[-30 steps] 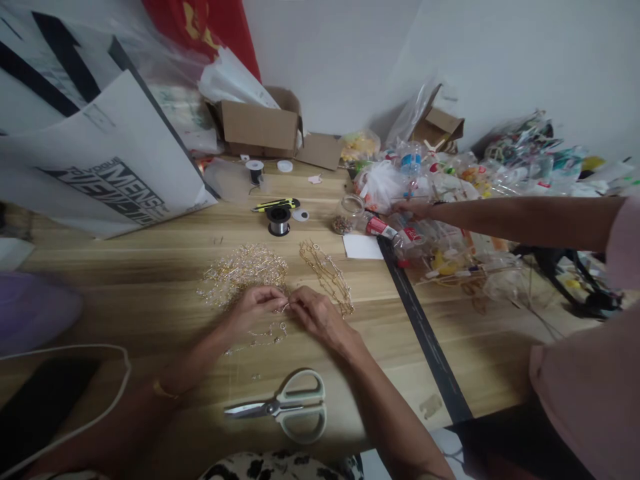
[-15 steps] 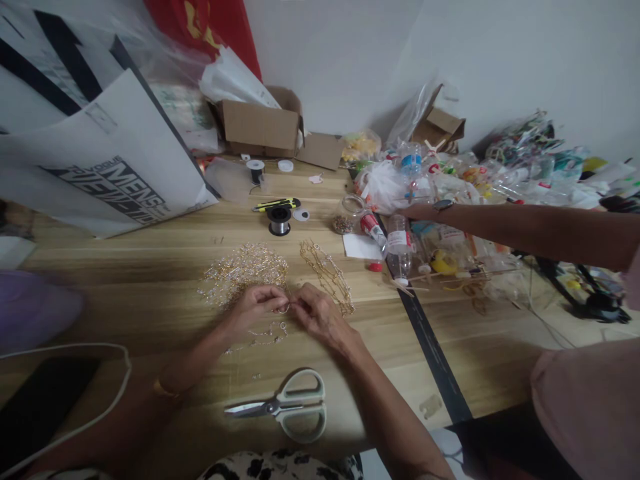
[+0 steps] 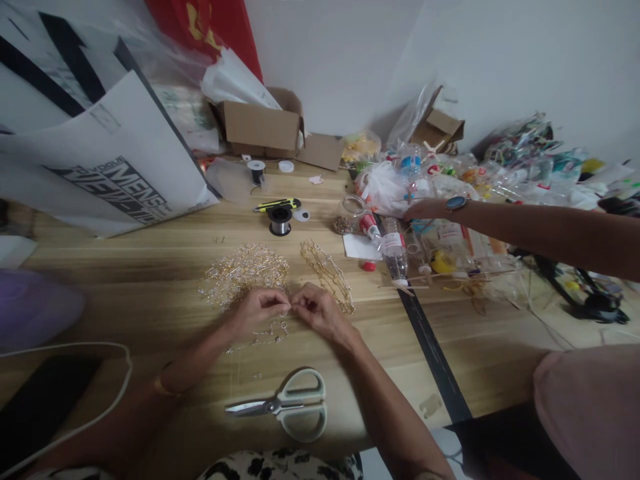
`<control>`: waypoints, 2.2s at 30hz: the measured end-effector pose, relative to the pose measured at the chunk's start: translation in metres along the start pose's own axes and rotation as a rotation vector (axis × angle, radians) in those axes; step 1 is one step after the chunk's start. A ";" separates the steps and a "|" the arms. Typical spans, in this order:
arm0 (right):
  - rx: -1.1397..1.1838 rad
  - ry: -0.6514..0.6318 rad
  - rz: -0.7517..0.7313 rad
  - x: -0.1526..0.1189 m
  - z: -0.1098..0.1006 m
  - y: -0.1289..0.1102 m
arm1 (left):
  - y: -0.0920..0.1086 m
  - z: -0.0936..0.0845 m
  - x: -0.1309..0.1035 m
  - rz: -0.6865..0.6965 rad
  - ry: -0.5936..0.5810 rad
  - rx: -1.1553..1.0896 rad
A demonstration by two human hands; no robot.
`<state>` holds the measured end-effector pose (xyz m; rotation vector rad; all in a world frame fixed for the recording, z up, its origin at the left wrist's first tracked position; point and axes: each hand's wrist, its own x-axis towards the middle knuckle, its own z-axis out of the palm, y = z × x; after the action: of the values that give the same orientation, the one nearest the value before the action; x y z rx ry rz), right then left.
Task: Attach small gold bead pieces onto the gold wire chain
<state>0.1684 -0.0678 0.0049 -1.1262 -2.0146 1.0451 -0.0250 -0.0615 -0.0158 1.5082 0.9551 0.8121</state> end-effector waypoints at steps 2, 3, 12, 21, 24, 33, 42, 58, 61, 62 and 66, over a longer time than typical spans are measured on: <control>0.037 -0.007 0.020 0.000 0.000 0.000 | 0.000 0.000 0.000 0.004 0.001 0.003; 0.052 -0.008 0.028 0.000 0.000 0.000 | -0.001 0.000 0.000 0.005 0.002 0.003; 0.020 -0.027 0.033 0.000 -0.001 -0.003 | -0.005 0.000 0.000 -0.006 0.021 0.014; -0.063 0.052 -0.018 0.001 -0.005 0.001 | 0.003 -0.003 0.000 -0.073 -0.003 -0.077; -0.067 0.069 -0.009 0.001 -0.005 0.001 | 0.004 -0.004 0.000 -0.109 -0.010 -0.098; -0.088 0.226 -0.049 -0.002 -0.001 0.005 | 0.002 -0.003 0.000 -0.113 0.021 -0.096; -0.083 0.005 -0.184 0.000 0.009 -0.008 | 0.003 -0.001 0.001 -0.078 0.047 -0.087; -0.065 0.061 0.069 0.000 0.008 0.006 | 0.003 0.005 -0.001 0.049 0.124 0.115; 0.006 0.048 0.115 -0.001 0.007 0.003 | 0.002 0.007 -0.001 0.079 0.131 0.135; 0.052 0.034 0.139 -0.001 0.006 0.003 | 0.001 0.007 -0.001 0.087 0.131 0.147; 0.110 0.011 0.186 -0.002 0.006 0.001 | 0.000 0.009 -0.001 0.111 0.124 0.182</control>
<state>0.1650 -0.0711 0.0005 -1.2753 -1.8465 1.2234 -0.0177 -0.0661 -0.0167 1.6954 1.0669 0.9271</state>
